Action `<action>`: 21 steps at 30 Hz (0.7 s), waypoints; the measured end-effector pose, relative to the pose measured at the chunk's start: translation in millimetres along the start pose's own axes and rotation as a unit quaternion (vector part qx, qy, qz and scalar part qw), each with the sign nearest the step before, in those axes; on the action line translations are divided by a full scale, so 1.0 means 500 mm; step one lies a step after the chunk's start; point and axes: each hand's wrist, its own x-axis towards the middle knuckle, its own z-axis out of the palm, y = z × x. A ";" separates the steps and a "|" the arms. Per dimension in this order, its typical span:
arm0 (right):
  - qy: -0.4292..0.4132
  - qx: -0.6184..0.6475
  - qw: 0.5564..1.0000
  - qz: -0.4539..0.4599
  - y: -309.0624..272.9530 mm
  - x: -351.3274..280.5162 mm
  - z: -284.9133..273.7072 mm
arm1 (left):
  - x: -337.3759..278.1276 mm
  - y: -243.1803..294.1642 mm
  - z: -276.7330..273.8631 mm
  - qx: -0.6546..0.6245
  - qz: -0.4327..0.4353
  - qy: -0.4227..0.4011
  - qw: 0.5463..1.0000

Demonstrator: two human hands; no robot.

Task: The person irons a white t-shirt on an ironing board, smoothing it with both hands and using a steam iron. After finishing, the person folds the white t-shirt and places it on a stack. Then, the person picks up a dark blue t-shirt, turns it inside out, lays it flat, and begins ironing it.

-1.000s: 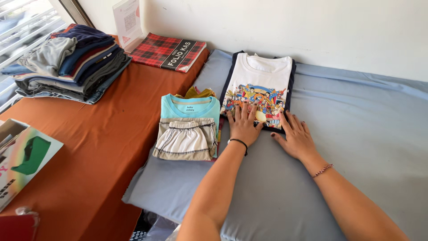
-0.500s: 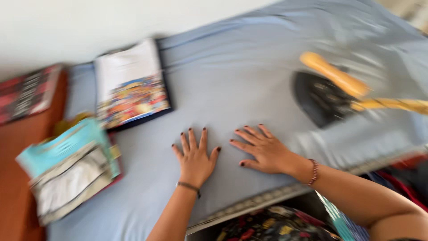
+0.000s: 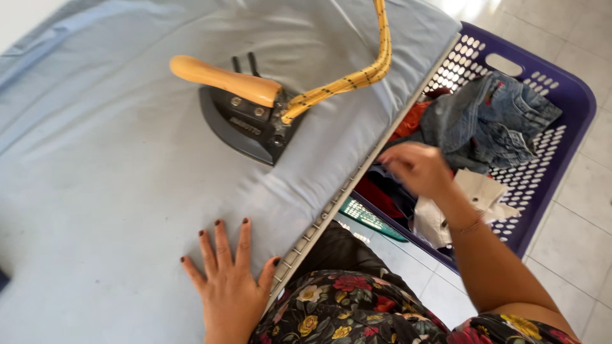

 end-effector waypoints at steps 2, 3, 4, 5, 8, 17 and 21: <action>-0.024 -0.100 0.988 0.118 0.085 -0.030 -0.034 | -0.005 0.001 0.008 0.002 -0.016 -0.015 1.000; -0.060 -0.137 0.976 0.159 0.121 -0.044 -0.043 | -0.002 0.001 0.013 0.005 -0.017 -0.016 1.000; -0.096 -0.174 0.960 0.199 0.150 -0.060 -0.040 | -0.001 0.001 0.016 0.008 -0.018 -0.017 1.000; -0.109 -0.153 0.961 0.203 0.173 -0.073 -0.021 | 0.000 0.002 0.019 0.012 -0.022 -0.017 1.000; -0.146 -0.149 0.963 0.172 0.224 -0.117 0.038 | 0.000 0.004 0.020 0.008 -0.032 -0.023 0.999; 0.021 -0.138 0.960 0.241 0.353 -0.164 0.114 | 0.003 0.007 0.001 0.004 -0.020 -0.013 1.000; 0.178 0.053 0.954 0.234 0.344 -0.131 0.004 | -0.003 0.000 -0.009 0.010 -0.014 0.000 1.000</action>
